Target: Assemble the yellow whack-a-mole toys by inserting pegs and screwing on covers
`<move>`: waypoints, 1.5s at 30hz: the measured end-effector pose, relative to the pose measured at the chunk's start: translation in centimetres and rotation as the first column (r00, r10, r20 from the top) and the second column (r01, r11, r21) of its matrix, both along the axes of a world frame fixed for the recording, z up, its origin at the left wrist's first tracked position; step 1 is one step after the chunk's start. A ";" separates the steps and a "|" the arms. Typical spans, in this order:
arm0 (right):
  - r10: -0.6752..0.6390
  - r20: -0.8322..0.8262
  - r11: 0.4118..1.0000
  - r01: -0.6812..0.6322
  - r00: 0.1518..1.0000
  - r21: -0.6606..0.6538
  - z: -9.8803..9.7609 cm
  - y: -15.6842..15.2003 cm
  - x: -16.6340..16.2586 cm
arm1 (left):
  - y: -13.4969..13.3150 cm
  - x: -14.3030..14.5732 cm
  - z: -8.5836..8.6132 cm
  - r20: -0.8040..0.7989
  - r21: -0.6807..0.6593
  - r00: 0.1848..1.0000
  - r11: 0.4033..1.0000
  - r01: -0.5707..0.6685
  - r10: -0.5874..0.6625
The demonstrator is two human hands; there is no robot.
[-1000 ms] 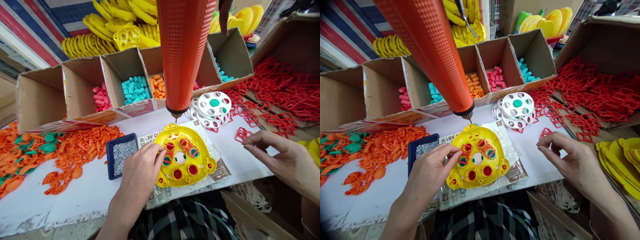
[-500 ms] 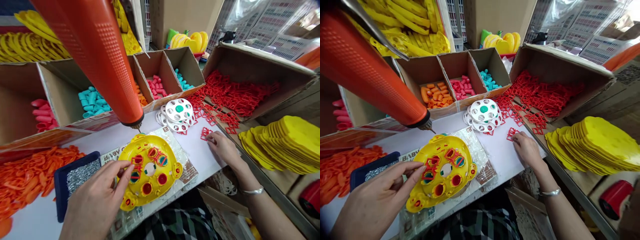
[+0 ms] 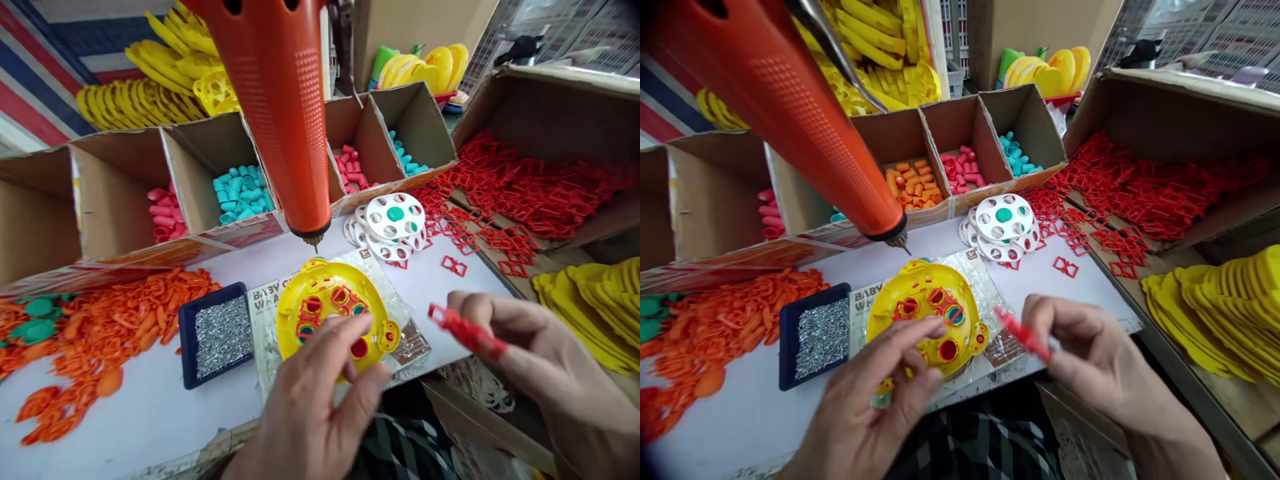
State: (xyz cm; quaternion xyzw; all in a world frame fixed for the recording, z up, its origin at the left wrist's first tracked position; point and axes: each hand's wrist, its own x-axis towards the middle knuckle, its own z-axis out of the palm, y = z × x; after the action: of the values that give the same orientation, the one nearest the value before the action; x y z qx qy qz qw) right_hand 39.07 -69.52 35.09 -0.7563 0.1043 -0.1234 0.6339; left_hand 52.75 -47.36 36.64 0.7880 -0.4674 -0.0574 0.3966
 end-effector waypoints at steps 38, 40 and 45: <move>0.250 -0.205 0.530 -0.311 0.946 -0.789 -0.7 5.0 4.5 | 5.2 0.4 -1.7 -0.166 -0.024 0.950 0.962 -0.272 0.264; 0.242 -0.176 0.563 -0.286 0.954 -0.775 -0.6 5.1 4.5 | 4.7 0.3 -1.9 -0.102 -0.045 0.964 0.967 -0.251 0.245; 0.263 -0.130 0.572 -0.263 0.956 -0.777 -0.7 5.6 5.0 | 3.7 0.5 -2.9 0.030 -0.018 0.990 0.990 -0.140 0.140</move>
State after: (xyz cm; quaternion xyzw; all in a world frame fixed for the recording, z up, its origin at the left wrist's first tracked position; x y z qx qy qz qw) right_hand 44.08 -63.93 34.42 -0.9638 -0.0738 -0.0611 0.2487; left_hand 53.28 -43.62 33.79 0.8165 -0.4176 -0.0135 0.3985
